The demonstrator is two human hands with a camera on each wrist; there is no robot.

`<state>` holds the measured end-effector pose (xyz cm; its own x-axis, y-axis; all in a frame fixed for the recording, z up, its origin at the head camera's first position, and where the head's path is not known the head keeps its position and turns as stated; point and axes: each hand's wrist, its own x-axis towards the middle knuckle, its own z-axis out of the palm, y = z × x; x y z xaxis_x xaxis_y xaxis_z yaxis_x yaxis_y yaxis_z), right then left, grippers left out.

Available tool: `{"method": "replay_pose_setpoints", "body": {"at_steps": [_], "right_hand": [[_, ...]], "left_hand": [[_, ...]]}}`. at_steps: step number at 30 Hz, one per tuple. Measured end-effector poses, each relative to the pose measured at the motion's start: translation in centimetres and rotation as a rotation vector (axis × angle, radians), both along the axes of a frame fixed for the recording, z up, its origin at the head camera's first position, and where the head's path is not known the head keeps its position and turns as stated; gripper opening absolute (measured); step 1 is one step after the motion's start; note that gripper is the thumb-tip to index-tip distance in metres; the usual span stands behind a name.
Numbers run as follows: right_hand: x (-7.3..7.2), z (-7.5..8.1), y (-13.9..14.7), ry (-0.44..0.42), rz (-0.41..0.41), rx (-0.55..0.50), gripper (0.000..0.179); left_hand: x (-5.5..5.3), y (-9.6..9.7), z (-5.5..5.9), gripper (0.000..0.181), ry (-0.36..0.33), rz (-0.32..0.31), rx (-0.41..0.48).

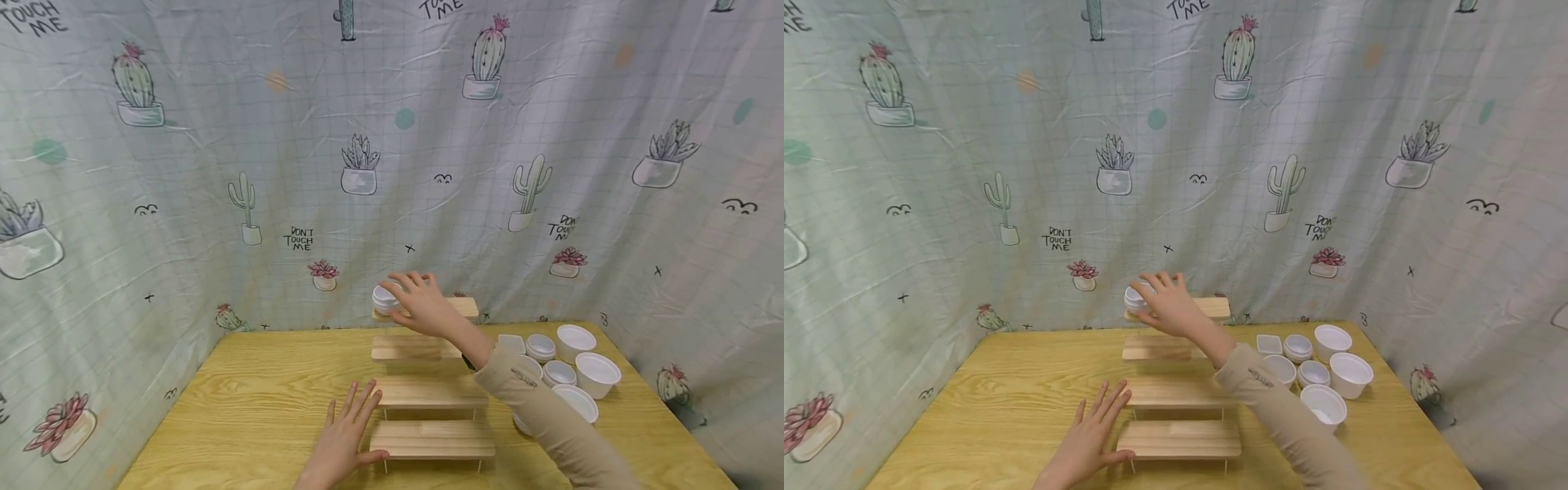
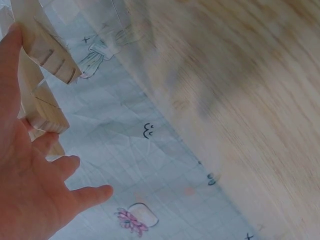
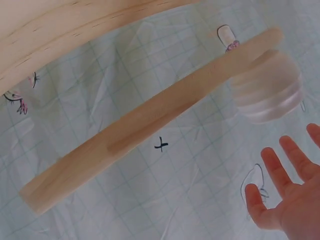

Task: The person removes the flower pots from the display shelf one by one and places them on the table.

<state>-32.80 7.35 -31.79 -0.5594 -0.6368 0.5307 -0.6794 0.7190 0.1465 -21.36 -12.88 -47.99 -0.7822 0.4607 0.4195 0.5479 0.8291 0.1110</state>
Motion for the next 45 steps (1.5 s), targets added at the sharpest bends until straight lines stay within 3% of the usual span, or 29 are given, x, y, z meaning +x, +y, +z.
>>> {"method": "replay_pose_setpoints", "body": {"at_steps": [7,16,32,45], "right_hand": [[-0.5,-0.2,-1.2,-0.073,0.009,-0.015,0.048],[-1.5,-0.8,-2.1,-0.116,-0.057,0.020,0.051],[-2.7,-2.2,-2.3,-0.090,-0.071,0.050,0.048],[-2.3,-2.1,-2.1,-0.047,-0.076,0.068,0.050]], "left_hand": [[0.1,-0.1,0.0,0.093,0.017,0.000,-0.007],[0.0,-0.1,-0.1,0.093,0.009,0.001,-0.001],[-0.1,-0.2,-0.1,0.094,-0.027,-0.004,0.005],[-0.1,-0.2,-0.2,0.094,-0.006,-0.009,0.013]]}}
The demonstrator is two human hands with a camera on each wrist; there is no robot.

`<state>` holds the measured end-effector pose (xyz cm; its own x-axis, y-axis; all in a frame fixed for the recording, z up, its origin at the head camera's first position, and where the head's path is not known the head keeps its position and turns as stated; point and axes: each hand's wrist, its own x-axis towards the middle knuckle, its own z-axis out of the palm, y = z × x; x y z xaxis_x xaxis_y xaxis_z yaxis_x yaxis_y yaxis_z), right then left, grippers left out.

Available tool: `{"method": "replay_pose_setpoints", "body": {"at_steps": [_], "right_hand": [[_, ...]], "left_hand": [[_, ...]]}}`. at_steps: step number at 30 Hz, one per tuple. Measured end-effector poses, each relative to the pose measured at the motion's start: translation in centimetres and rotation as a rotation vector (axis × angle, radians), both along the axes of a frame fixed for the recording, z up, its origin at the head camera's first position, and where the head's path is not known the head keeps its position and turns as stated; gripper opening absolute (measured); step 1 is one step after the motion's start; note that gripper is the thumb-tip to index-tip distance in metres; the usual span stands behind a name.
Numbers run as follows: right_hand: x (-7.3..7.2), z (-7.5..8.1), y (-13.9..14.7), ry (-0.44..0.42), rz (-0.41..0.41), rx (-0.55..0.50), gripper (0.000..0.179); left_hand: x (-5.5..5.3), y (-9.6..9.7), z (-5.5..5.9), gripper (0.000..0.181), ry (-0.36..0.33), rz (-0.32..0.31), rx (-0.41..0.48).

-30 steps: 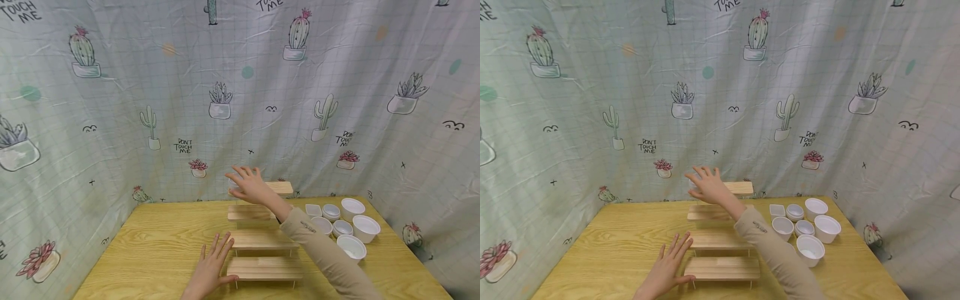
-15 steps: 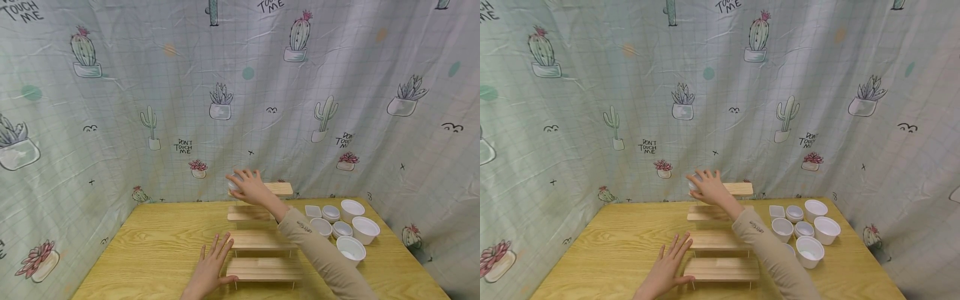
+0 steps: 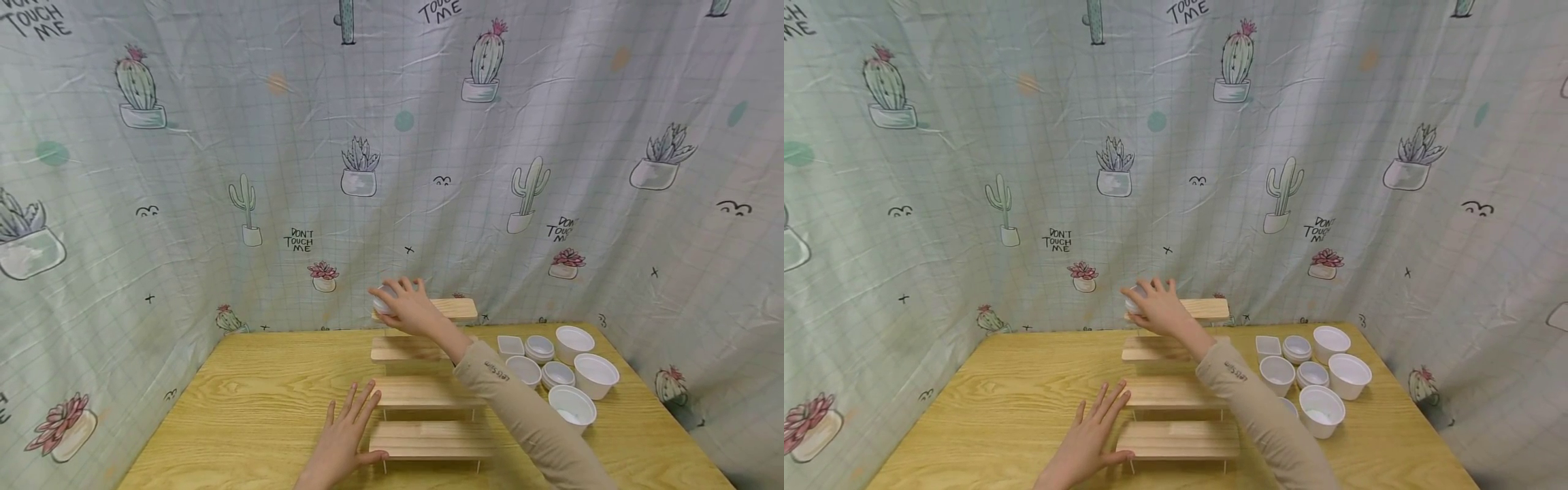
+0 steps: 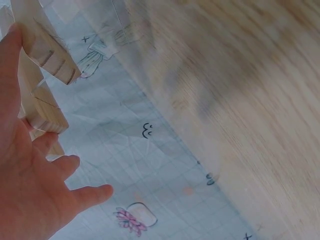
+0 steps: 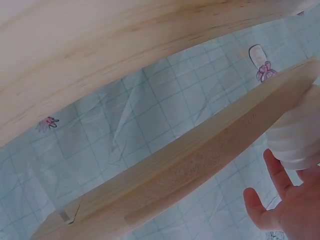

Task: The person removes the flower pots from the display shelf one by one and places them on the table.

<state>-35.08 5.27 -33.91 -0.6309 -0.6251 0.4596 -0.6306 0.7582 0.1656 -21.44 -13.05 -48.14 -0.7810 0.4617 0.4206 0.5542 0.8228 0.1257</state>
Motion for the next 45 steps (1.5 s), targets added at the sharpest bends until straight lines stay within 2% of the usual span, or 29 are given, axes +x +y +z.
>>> {"method": "replay_pose_setpoints", "body": {"at_steps": [5,14,25,30,38,45], "right_hand": [[0.2,0.0,0.3,0.009,0.025,-0.011,0.049],[0.8,0.0,0.9,0.052,-0.003,0.035,0.050],[1.6,-0.4,2.0,0.113,0.031,0.016,0.049],[2.0,-0.5,2.6,0.106,0.058,-0.008,0.049],[2.6,-0.7,3.7,0.118,0.051,-0.004,0.050],[3.6,-0.9,5.1,0.118,0.054,-0.025,0.049]], "left_hand": [[0.0,0.0,0.0,0.094,-0.018,0.005,0.002],[0.1,0.1,0.1,0.093,-0.004,0.000,0.007],[0.1,0.0,0.0,0.093,-0.020,0.004,0.000],[0.1,0.0,0.1,0.093,-0.032,0.004,0.003],[0.1,-0.1,0.3,0.093,-0.037,0.003,0.001],[0.1,0.0,0.2,0.093,-0.019,0.001,0.004]]}}
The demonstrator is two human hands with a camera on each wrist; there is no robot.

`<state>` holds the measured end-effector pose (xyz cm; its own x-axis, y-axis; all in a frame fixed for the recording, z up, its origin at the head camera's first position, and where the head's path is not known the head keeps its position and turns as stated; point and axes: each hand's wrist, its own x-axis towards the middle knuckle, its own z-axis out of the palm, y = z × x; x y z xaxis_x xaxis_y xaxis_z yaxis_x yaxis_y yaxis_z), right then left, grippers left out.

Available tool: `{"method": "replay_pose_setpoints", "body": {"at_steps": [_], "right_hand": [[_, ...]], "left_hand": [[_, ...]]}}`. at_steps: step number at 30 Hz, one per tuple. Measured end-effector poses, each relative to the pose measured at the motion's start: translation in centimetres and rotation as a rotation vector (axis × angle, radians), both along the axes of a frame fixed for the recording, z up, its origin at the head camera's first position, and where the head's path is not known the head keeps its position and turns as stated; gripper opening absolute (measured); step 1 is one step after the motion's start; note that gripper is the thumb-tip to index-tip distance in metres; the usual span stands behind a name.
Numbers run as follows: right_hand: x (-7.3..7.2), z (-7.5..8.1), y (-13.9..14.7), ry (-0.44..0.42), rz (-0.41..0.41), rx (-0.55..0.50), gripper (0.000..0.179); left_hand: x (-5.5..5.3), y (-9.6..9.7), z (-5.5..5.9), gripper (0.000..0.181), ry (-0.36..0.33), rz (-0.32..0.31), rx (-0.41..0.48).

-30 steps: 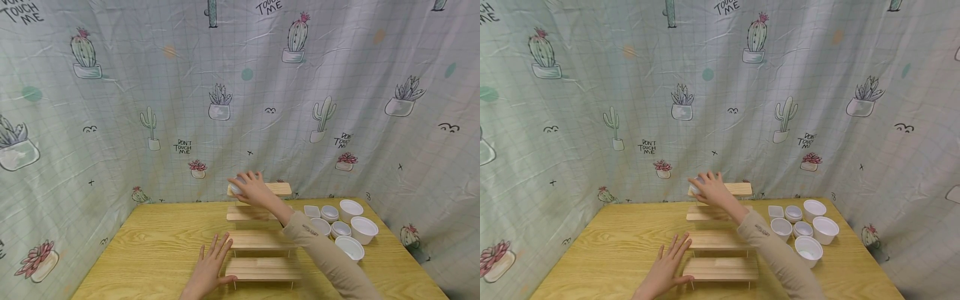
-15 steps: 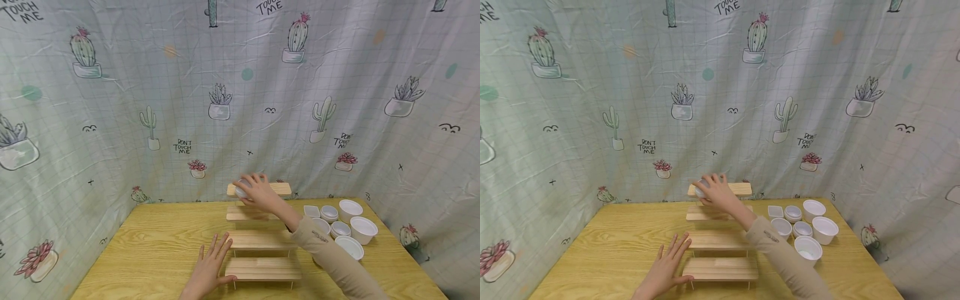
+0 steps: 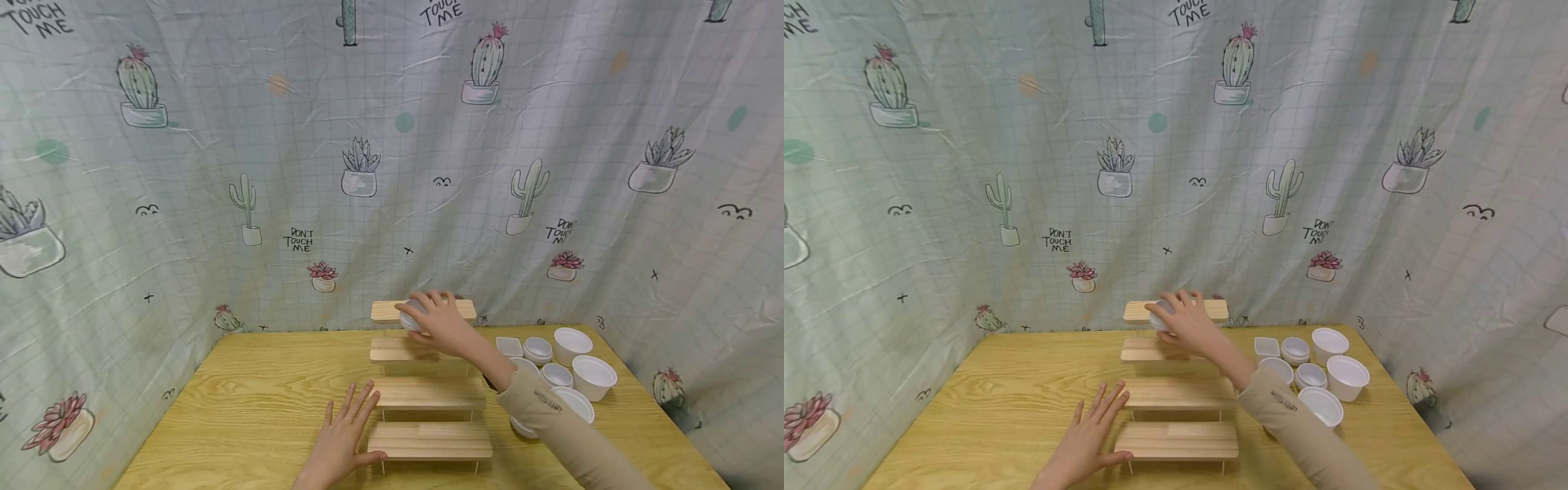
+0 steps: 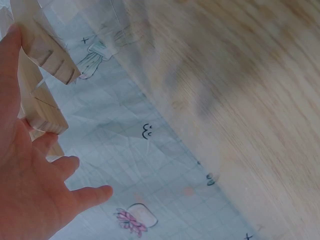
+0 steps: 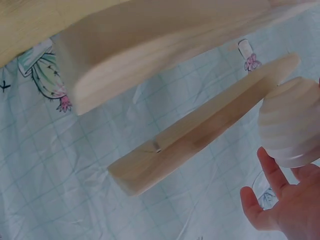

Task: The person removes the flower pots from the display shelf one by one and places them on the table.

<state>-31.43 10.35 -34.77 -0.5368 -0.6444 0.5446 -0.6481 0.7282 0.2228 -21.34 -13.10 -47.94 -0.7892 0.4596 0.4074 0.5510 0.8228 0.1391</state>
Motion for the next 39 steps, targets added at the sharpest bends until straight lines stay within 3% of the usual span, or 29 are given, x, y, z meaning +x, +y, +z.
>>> {"method": "replay_pose_setpoints", "body": {"at_steps": [20,26,29,33,39], "right_hand": [[2.4,-1.4,5.1,0.046,-0.008,-0.033,0.054],[3.7,-2.1,7.1,0.042,0.024,-0.060,0.056],[4.3,-2.4,8.2,0.066,0.031,-0.057,0.046],[5.1,-2.8,9.4,0.096,0.017,-0.044,0.053],[6.4,-3.7,11.0,0.081,-0.006,-0.057,0.046]], "left_hand": [[0.1,-0.1,0.0,0.093,0.028,-0.010,0.012],[0.0,0.1,0.1,0.093,0.004,-0.001,0.003],[0.0,0.2,0.1,0.093,0.008,0.006,-0.001],[0.0,0.3,0.1,0.094,0.013,0.010,0.006],[0.0,0.4,0.1,0.094,0.018,0.011,-0.006]]}}
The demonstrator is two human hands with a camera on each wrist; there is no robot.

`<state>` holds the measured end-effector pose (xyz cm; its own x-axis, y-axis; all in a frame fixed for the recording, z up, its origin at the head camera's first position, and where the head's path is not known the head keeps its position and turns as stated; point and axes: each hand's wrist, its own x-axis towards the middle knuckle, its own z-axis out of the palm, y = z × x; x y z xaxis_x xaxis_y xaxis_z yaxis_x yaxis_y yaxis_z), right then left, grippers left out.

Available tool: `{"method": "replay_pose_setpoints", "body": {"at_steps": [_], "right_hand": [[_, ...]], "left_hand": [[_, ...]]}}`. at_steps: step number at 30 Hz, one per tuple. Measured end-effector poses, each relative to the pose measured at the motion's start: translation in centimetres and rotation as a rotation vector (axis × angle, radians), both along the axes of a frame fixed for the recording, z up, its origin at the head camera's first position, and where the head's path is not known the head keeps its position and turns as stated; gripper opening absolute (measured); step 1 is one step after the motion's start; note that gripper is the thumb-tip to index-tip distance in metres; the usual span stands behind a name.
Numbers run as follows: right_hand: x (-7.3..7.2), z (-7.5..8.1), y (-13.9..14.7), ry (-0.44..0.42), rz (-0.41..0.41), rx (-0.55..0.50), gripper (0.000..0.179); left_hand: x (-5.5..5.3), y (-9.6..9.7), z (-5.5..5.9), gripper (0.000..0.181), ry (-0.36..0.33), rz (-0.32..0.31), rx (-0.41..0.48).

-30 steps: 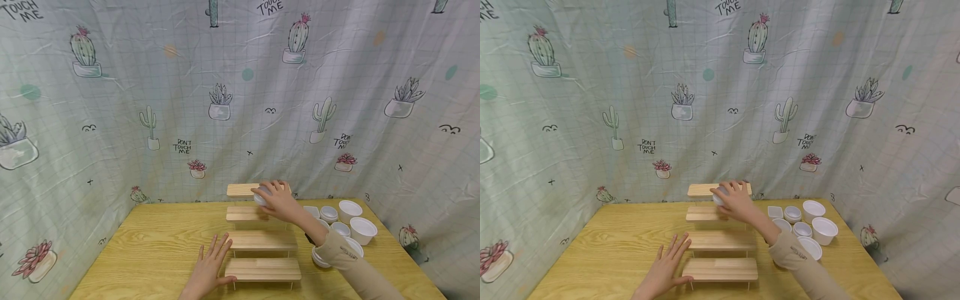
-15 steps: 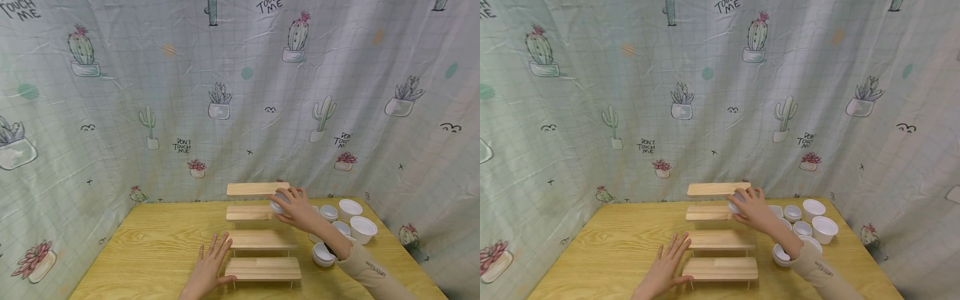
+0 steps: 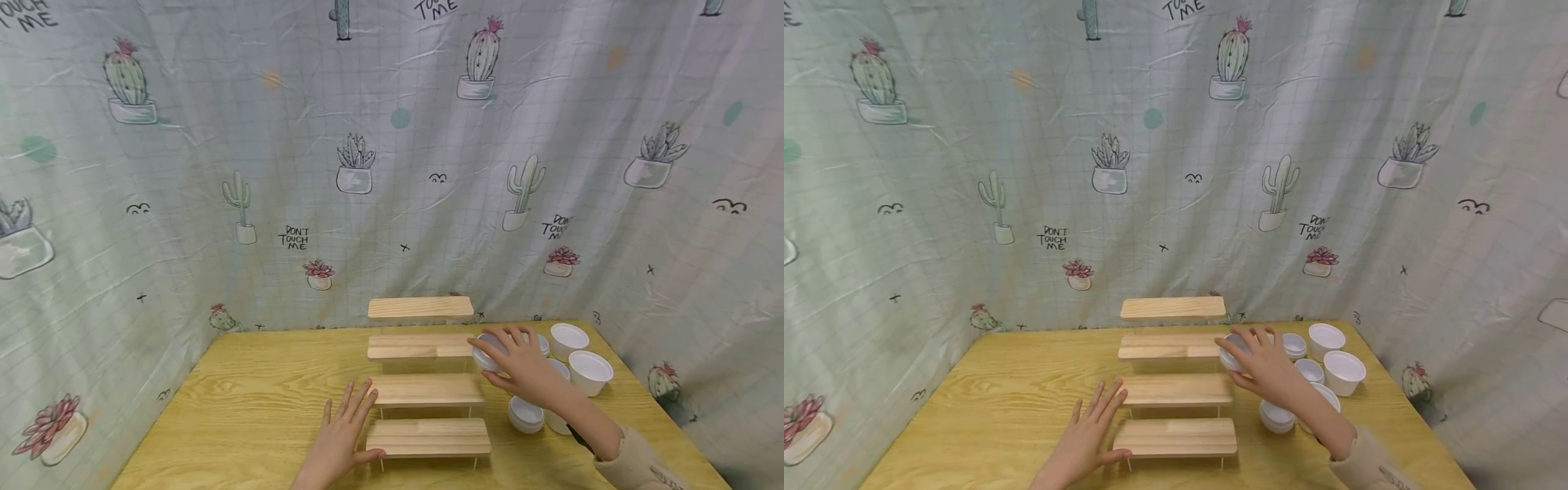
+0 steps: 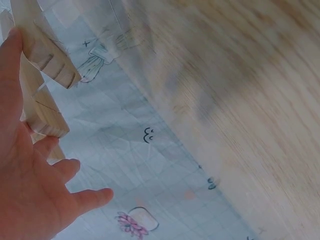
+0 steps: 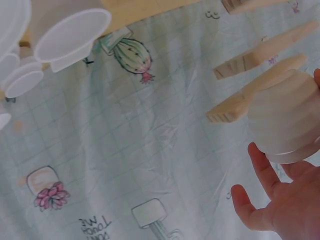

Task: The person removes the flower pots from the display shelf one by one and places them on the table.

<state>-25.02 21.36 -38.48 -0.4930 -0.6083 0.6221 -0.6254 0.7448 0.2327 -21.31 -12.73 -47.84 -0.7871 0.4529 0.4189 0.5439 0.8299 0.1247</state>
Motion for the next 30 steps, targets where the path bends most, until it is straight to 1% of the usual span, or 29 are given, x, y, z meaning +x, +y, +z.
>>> {"method": "replay_pose_setpoints", "body": {"at_steps": [2,3,5,7,10,13,19,23,26,30], "right_hand": [[0.3,-0.4,0.5,0.005,0.001,-0.011,0.044],[0.4,-0.6,0.8,0.011,0.003,-0.017,0.046],[0.6,-1.1,1.4,0.028,0.005,-0.024,0.055],[0.9,-1.7,2.1,0.035,0.003,-0.034,0.058],[1.4,-2.4,3.3,0.037,-0.018,-0.043,0.057],[1.9,-3.0,4.5,0.022,-0.040,-0.059,0.058],[2.9,-4.2,7.0,0.018,-0.113,-0.070,0.062],[3.4,-5.0,8.5,-0.001,-0.138,-0.089,0.062],[3.7,-5.3,9.5,-0.011,-0.145,-0.101,0.060],[4.2,-5.6,10.6,-0.001,-0.172,-0.110,0.060]], "left_hand": [[0.0,0.0,0.0,0.094,0.001,0.001,0.003],[0.0,-0.1,0.0,0.094,-0.001,0.002,0.005],[0.1,-0.1,0.1,0.094,-0.004,0.003,0.013],[0.1,-0.1,0.1,0.093,-0.012,0.006,0.015],[0.2,-0.1,0.2,0.093,-0.027,0.011,0.010],[0.3,-0.1,0.2,0.093,-0.038,0.008,0.006],[0.3,-0.1,0.0,0.093,-0.030,0.001,0.004],[0.2,-0.1,-0.1,0.093,-0.023,0.002,-0.001],[0.1,0.0,-0.1,0.093,-0.021,0.007,-0.005],[0.0,0.0,-0.1,0.093,-0.024,0.009,-0.006]]}}
